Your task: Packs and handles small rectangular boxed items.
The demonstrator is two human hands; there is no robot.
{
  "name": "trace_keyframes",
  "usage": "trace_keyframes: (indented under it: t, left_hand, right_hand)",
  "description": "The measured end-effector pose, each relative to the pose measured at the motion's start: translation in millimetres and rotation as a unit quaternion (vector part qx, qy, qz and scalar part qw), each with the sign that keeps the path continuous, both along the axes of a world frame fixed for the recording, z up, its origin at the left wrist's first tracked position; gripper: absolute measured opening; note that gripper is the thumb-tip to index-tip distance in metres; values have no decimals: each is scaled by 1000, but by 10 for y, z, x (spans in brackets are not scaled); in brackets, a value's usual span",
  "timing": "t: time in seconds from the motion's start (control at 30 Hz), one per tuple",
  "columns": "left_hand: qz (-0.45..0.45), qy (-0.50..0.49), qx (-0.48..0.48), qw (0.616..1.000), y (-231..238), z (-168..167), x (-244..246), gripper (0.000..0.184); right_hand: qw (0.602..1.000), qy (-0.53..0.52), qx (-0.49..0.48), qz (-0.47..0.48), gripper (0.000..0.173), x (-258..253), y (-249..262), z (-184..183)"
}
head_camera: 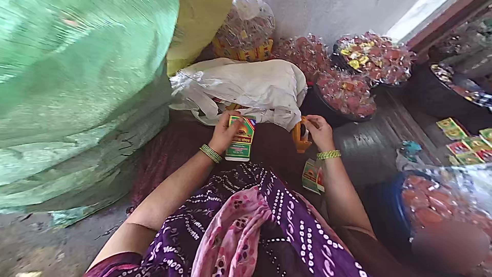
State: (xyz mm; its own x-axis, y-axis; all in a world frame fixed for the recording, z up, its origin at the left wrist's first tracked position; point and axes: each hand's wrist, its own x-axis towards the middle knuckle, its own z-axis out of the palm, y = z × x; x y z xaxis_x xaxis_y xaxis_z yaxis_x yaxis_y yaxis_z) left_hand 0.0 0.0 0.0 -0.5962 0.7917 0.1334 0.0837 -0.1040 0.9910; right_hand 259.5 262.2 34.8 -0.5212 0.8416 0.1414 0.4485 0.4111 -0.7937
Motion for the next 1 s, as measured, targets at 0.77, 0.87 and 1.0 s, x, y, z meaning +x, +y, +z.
trace_keyframes:
  t: [0.77, 0.87, 1.0]
  left_hand:
    - [19, -31, 6, 999, 44, -50, 3, 27]
    - [16, -30, 8, 999, 49, -48, -3, 27]
    - [21, -30, -4, 999, 46, -44, -1, 27]
  right_hand:
    - [939, -140, -265, -167, 30, 581, 502, -802]
    - [936, -149, -265, -177, 35, 630, 425, -919]
    - [939, -144, -258, -173, 41, 631, 457, -1091]
